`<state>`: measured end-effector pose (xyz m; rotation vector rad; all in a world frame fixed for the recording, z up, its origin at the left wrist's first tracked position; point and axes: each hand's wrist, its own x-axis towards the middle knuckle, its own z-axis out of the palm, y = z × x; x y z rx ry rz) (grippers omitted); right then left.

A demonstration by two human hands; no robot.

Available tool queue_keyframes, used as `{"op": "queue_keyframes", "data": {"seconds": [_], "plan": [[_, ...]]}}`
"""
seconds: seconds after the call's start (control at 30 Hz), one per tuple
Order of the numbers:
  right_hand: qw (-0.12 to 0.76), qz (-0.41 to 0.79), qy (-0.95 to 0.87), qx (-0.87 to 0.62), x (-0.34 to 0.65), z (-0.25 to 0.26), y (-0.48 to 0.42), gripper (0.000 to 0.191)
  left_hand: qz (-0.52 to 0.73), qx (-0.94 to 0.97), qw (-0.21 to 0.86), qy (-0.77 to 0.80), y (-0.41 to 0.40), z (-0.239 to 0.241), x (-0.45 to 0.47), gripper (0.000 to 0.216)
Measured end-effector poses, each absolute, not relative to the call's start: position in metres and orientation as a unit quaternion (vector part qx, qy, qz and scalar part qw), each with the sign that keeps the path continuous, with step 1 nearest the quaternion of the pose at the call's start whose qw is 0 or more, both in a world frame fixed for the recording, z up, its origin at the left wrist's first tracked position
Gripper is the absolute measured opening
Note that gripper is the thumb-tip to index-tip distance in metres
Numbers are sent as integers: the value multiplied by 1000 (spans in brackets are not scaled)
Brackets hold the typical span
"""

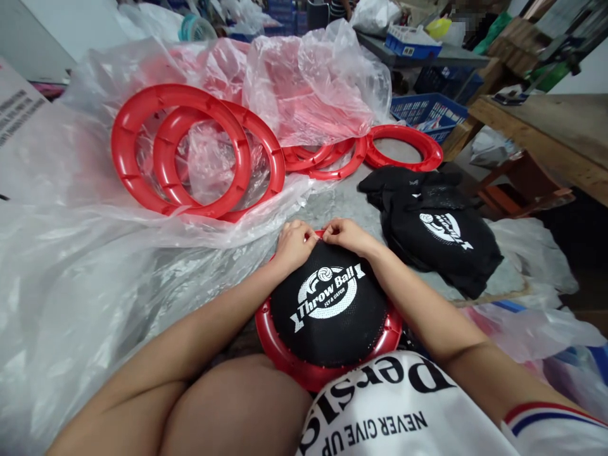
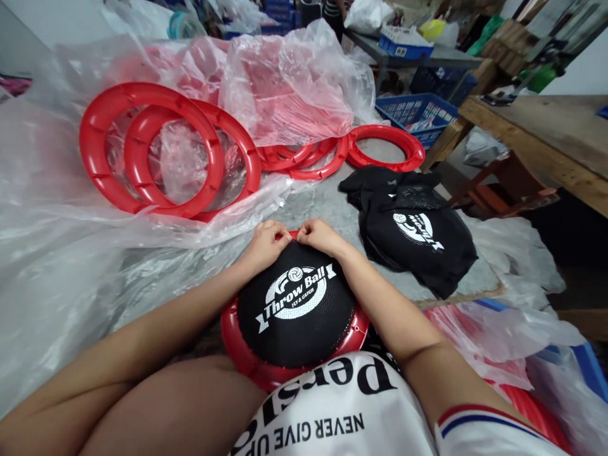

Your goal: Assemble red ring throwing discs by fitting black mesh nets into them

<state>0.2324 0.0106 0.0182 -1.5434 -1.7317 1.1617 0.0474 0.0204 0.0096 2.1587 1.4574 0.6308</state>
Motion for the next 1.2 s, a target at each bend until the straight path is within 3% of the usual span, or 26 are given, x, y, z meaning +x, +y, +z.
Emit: {"op": "queue_keyframes", "data": {"seconds": [0.37,1.03,1.2], "plan": [[285,350,-679,-579,233,8,13,13,213,789,209,537,20,12,50,13],[231,262,-692,-632,224,17,10,9,177,779,169,577,19,14,57,17],[230,249,-688,-642,223,16,10,11,221,768,256,545,25,18,49,12]]}}
